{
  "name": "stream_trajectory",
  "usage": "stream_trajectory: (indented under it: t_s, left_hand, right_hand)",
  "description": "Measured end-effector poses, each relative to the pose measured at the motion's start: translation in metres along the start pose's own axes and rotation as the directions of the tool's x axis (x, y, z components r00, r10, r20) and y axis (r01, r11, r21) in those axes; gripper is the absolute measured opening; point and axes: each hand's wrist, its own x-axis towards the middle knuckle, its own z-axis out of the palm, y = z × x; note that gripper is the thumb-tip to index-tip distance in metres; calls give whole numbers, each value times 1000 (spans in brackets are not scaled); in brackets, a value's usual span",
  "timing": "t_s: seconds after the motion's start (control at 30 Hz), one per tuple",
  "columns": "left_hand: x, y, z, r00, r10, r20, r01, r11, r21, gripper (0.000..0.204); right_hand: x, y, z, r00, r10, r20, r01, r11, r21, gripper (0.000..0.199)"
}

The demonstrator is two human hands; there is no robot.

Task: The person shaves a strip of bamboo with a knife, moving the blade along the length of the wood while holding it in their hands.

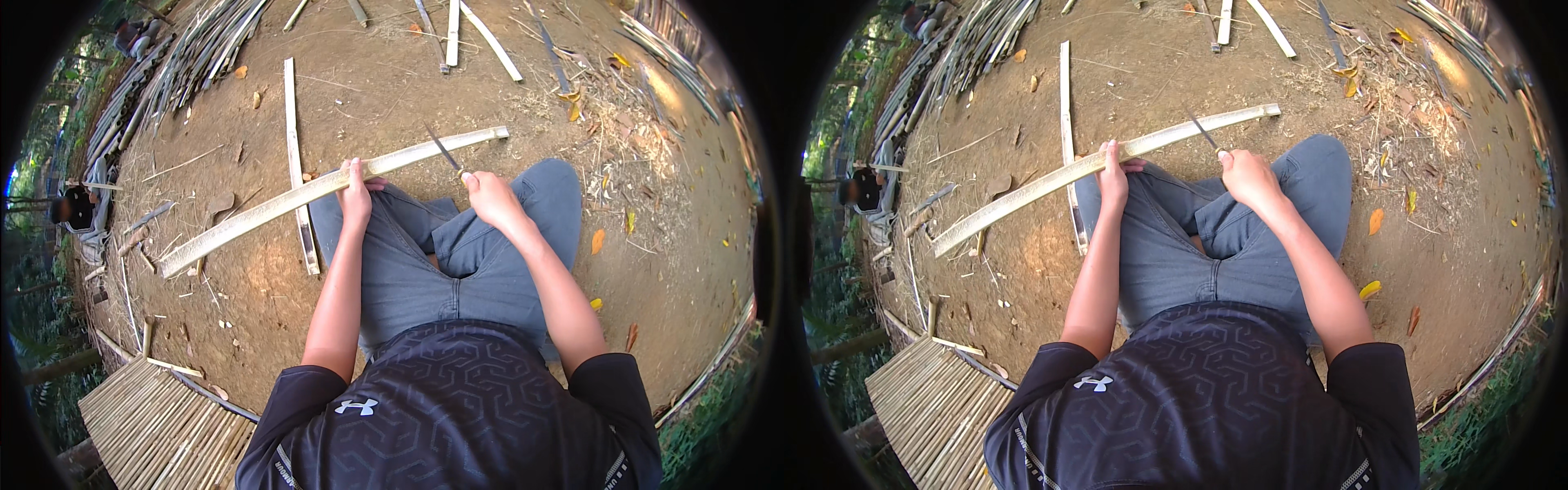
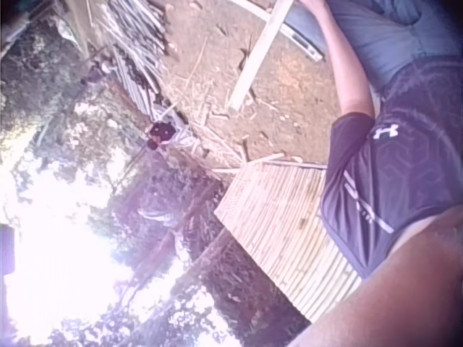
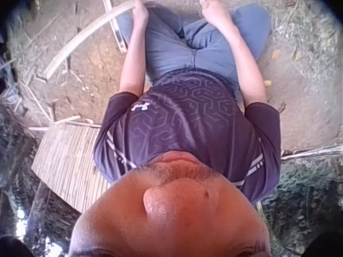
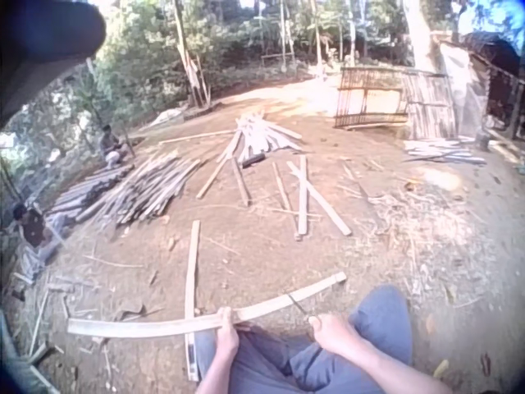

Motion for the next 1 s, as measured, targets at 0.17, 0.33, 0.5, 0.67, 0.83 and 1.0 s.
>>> stream_trajectory:
  t_s: [0.17,0.33,0.5,0.67,0.83,1.0]
  left_hand:
    - [2,-2,1,1000,-10,6,10,1000,-19,31]
    - [1,-4,-1,1000,3,3,-3,1000,10,31]
    - [7,2,-2,988,-144,-50,140,987,-75,29]
    - [9,-7,-8,989,-138,-49,133,986,-101,36]
    - [12,-5,-6,979,-195,-60,189,977,-94,36]
    - [6,-5,-3,995,-93,-27,91,993,-69,30]
  right_hand:
    - [-7,-30,31,992,-129,1,129,989,67,44]
    - [-6,-48,50,973,-196,-123,202,979,38,39]
    - [2,-58,64,955,-215,-205,205,976,-71,34]
    - [2,-71,77,923,-287,-256,261,957,-130,35]
    - [2,-85,80,931,-274,-241,249,960,-131,29]
    - [20,-67,68,948,-201,-246,161,971,-175,30]
